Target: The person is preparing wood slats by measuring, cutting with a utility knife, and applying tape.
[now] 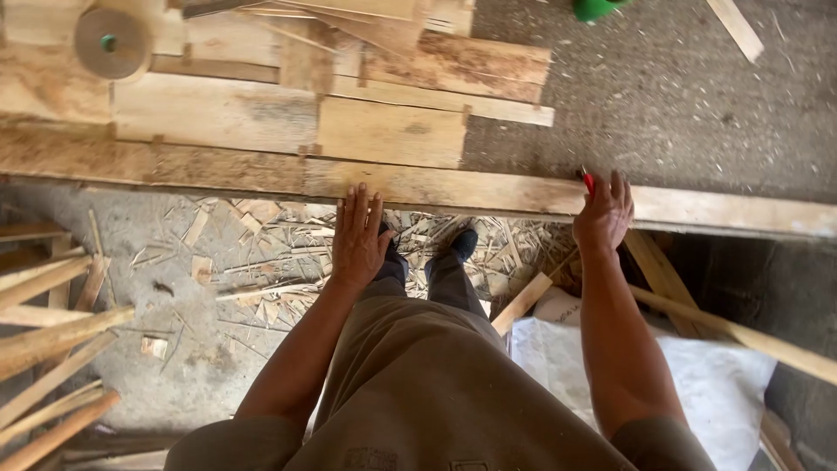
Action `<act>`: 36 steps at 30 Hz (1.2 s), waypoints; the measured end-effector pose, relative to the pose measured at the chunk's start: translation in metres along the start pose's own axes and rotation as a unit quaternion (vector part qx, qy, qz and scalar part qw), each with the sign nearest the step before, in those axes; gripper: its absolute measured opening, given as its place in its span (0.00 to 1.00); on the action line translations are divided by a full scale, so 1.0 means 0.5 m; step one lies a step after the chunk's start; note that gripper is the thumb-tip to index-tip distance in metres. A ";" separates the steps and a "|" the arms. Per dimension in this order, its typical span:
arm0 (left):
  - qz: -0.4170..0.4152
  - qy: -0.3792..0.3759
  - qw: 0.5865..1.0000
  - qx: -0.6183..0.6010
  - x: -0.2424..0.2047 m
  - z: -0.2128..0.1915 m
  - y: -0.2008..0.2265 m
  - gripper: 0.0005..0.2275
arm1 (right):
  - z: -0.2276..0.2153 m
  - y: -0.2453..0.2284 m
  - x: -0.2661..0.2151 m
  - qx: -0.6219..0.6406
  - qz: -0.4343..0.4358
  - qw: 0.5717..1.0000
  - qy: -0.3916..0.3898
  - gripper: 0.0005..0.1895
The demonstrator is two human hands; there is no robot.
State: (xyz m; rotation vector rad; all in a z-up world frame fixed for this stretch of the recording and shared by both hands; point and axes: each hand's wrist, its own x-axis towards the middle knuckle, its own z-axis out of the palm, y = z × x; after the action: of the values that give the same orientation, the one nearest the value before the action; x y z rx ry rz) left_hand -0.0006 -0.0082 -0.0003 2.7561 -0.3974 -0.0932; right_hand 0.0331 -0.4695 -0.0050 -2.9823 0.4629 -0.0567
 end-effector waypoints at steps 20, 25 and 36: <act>0.017 -0.033 0.998 0.053 0.016 0.008 0.044 0.36 | 0.007 0.083 -0.001 0.031 0.021 0.996 -0.083 0.25; 0.005 -0.021 0.999 0.043 0.022 0.016 0.057 0.36 | 0.006 0.096 0.000 0.030 0.008 0.996 -0.087 0.25; 0.092 0.036 0.995 0.006 0.175 0.117 0.184 0.22 | 0.018 0.239 -0.019 0.198 0.155 0.958 0.139 0.15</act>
State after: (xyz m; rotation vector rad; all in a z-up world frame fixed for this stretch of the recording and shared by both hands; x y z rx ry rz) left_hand 0.0528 -0.1355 -0.0239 2.7101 -0.6302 0.0545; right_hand -0.0114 -0.5785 -0.0293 -2.4857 0.8357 -0.4832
